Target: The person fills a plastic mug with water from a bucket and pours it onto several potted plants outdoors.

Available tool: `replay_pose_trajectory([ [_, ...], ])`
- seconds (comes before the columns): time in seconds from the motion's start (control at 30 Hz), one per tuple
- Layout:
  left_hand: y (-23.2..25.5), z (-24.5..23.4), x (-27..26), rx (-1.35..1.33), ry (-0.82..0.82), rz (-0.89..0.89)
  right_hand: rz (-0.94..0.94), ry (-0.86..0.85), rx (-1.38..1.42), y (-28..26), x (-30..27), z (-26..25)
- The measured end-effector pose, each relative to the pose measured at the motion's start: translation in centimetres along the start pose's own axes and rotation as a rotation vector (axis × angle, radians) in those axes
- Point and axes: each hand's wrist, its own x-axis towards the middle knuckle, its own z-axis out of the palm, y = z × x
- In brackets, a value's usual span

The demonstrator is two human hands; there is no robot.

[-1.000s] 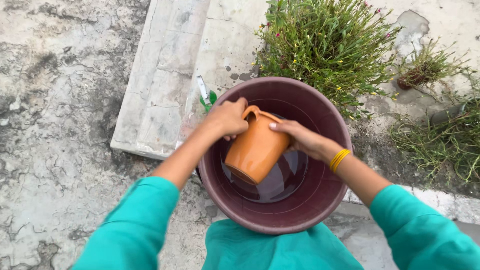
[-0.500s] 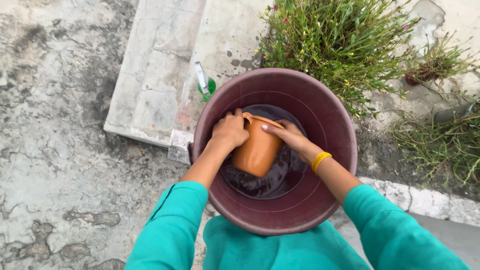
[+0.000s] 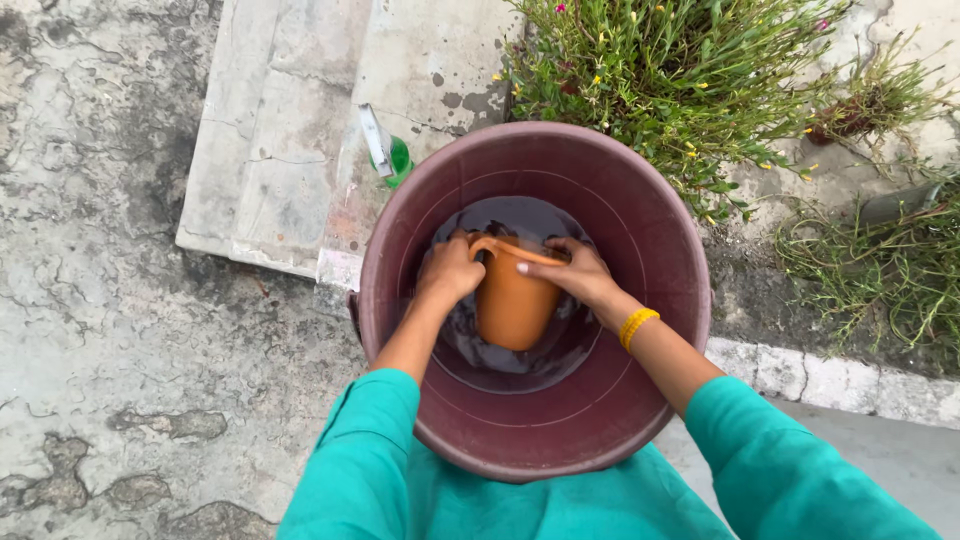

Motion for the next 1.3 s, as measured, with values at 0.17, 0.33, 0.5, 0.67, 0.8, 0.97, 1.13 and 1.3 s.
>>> replay_pose_trajectory([
  [0.17, -1.6, 3.3, 1.7, -0.307, 0.081, -0.135, 0.041, 0.053, 0.04, 0.9, -1.2, 0.4],
  [0.33, -1.7, 3.0, 0.0, -0.389, 0.082, -0.101, 0.133, -0.055, 0.097, 1.4, -1.8, 0.6],
  [0.5, -0.2, -1.2, -3.5, -0.377, -0.024, 0.017, 0.095, -0.092, 0.08, 0.0, -4.0, 0.3],
  [0.67, 0.2, -3.7, -5.6, -0.46, -0.112, 0.107, 0.07, -0.111, 0.108, -1.1, -5.7, 0.4],
  [0.8, 1.3, -5.7, -7.7, -0.407, -0.088, 0.124, -0.026, -0.075, 0.132, -2.0, -6.6, 0.4],
  [0.97, 4.0, -8.5, -12.2, -0.445, -0.069, 0.071, -0.192, 0.087, -0.041, -4.8, -9.2, -1.0],
  [1.13, 7.1, -9.9, -15.9, -0.671, 0.047, 0.259, -0.519, 0.193, -0.015, -7.3, -11.7, -3.6],
  [1.3, 10.0, -11.7, -18.0, -0.839, 0.009, 0.447, -0.7, 0.145, 0.206, -8.5, -12.6, -6.8],
])
